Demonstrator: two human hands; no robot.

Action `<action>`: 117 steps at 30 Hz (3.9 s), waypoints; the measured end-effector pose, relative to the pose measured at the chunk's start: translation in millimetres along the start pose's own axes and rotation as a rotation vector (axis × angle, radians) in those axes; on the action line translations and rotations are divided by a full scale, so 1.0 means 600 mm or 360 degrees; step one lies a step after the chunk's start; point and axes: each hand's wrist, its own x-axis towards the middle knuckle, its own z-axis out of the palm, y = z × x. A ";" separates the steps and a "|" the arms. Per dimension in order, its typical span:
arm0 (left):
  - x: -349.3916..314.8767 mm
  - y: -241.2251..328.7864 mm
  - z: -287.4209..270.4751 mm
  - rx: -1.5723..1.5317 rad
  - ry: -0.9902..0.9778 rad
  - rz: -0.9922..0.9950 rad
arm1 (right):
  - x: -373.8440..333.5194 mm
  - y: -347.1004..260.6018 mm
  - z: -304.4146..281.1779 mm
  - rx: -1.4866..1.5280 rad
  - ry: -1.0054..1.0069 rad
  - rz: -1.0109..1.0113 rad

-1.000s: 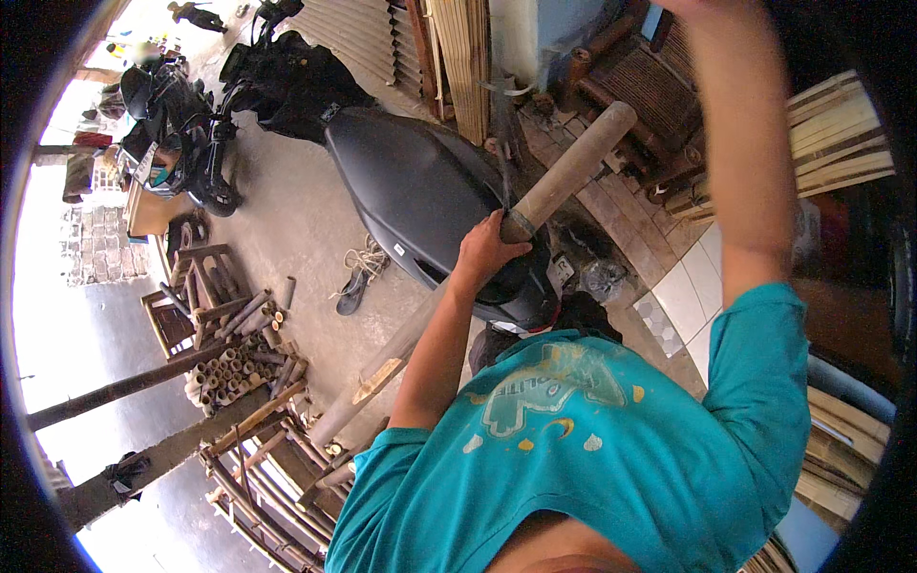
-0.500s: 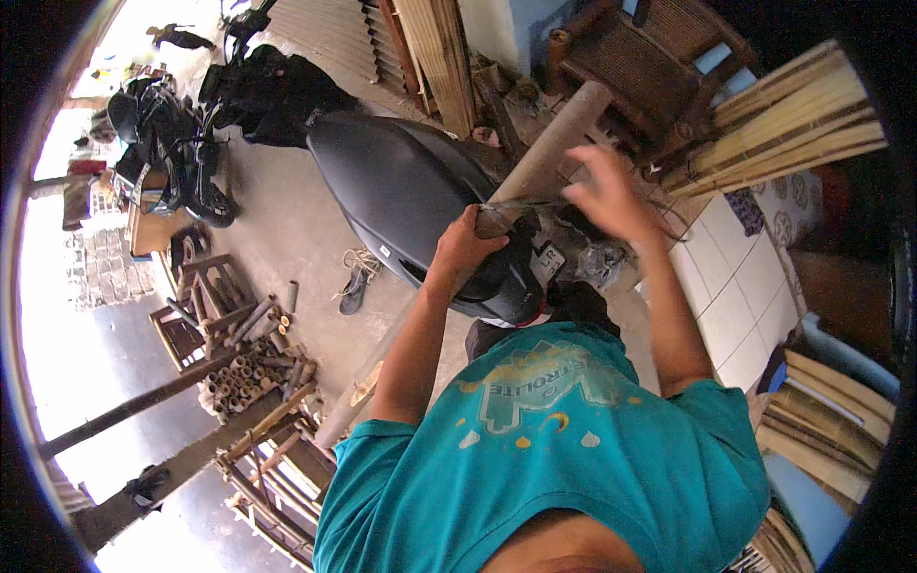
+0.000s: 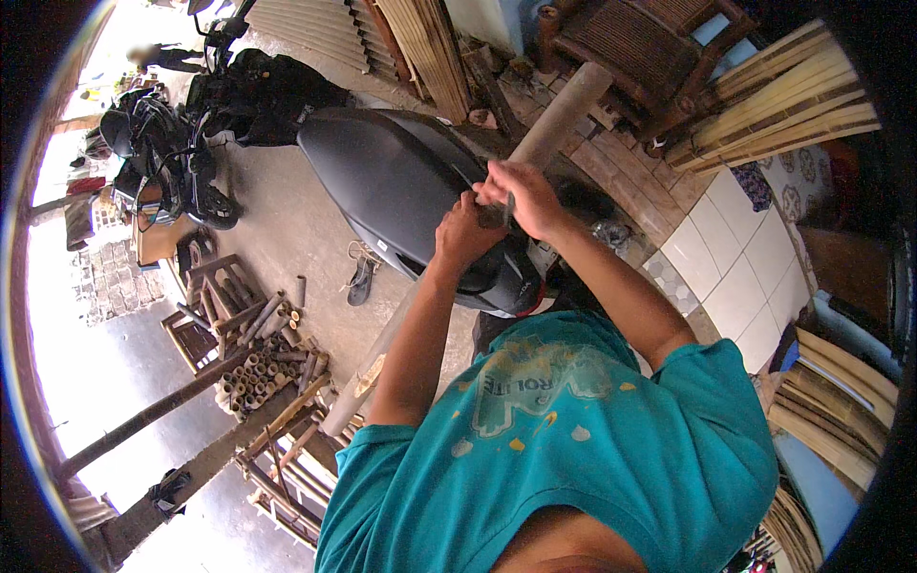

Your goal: The person retrieves a long bamboo pole from a rack, walks to a parked scooter, and secures the pole to the scooter's rear using a rope. The person also briefly opens the scooter's seat storage to retrieve a rope and a small box before closing it.

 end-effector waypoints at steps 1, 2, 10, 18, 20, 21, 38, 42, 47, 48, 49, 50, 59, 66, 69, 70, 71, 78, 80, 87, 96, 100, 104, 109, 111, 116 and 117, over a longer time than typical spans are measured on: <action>-0.001 0.002 0.002 0.0042 -0.0013 -0.0043 | 0.013 -0.005 0.003 0.0319 -0.0016 0.0110; -0.001 0.013 -0.006 0.0088 -0.0030 -0.0082 | 0.029 -0.018 0.015 0.0642 -0.0026 0.0218; 0.006 0.010 -0.012 0.0009 -0.0226 -0.0226 | 0.046 -0.111 0.093 -0.0297 -0.0224 0.0242; -0.005 0.024 -0.012 0.0132 -0.0075 -0.0207 | 0.013 -0.131 0.054 -0.0098 -0.0065 0.0234; -0.010 0.035 -0.017 0.0139 -0.0084 -0.0235 | 0.020 -0.142 0.051 -0.0024 -0.0055 0.0167; -0.011 0.029 -0.011 0.0152 -0.0068 -0.0225 | 0.017 -0.144 0.057 0.0014 -0.0060 0.0217; 0.003 0.007 -0.029 -0.0159 -0.0282 -0.0240 | -0.105 -0.112 -0.240 -0.0118 0.0439 0.0282; 0.007 0.009 -0.030 -0.0163 -0.0288 -0.0217 | -0.127 0.084 -0.280 -0.0017 0.1132 0.0735; -0.003 0.003 -0.023 -0.0228 -0.0219 -0.0234 | -0.174 0.138 -0.266 0.0491 0.0936 0.0949; -0.002 -0.002 -0.020 -0.0224 -0.0204 -0.0233 | -0.182 0.128 -0.262 0.0637 0.0937 0.1013; 0.000 -0.010 -0.018 -0.0220 -0.0189 -0.0233 | -0.189 0.148 -0.281 0.0452 0.0861 0.1085; 0.000 -0.007 -0.016 -0.0221 -0.0173 -0.0222 | -0.201 0.169 -0.319 0.0264 0.0788 0.1146; -0.011 0.011 -0.028 -0.0393 -0.0146 -0.0259 | -0.300 -0.051 -0.475 0.0735 0.1274 0.0017; 0.018 -0.011 -0.012 -0.0452 -0.0343 -0.0253 | -0.211 0.032 -0.407 -0.0176 0.1098 0.0810; 0.011 -0.023 -0.007 -0.0421 -0.0294 -0.0267 | -0.151 0.095 -0.228 -0.0701 0.0182 0.1045; 0.012 -0.025 -0.004 -0.0440 -0.0285 -0.0233 | -0.140 0.120 -0.197 -0.0985 0.0003 0.0892; 0.012 -0.027 -0.004 -0.0458 -0.0275 -0.0205 | -0.133 0.141 -0.174 -0.1241 -0.0062 0.0799; 0.031 -0.035 -0.018 -0.0413 -0.0417 -0.0124 | -0.096 0.189 -0.120 -0.2153 0.0024 0.0280; 0.034 -0.035 -0.018 -0.0306 -0.0407 -0.0130 | -0.079 0.157 -0.107 -0.2008 -0.0057 0.0403; 0.035 -0.022 -0.029 -0.0293 -0.0535 -0.0148 | -0.060 0.241 -0.159 0.0058 0.0399 0.1252; 0.031 -0.015 -0.029 -0.0357 -0.0399 -0.0101 | -0.053 0.382 -0.222 -0.0441 -0.0033 0.0296; 0.030 -0.009 -0.038 -0.0374 -0.0421 -0.0129 | -0.017 0.294 -0.191 0.0232 0.0199 0.1158; 0.026 -0.010 -0.033 -0.0493 -0.0384 -0.0155 | -0.022 0.244 -0.165 0.0280 0.0113 0.1247; 0.029 -0.028 -0.019 -0.0523 -0.0414 -0.0138 | -0.023 0.179 -0.067 0.0256 0.0796 0.1322; 0.028 -0.028 -0.019 -0.0509 -0.0388 -0.0133 | -0.024 0.173 -0.058 0.0123 0.0877 0.1440; 0.027 -0.025 -0.018 -0.0449 -0.0281 -0.0076 | -0.051 0.223 -0.056 -0.0166 0.0955 0.0883; 0.027 -0.028 -0.014 -0.0406 -0.0257 -0.0069 | -0.050 0.227 -0.055 -0.0266 0.0927 0.0809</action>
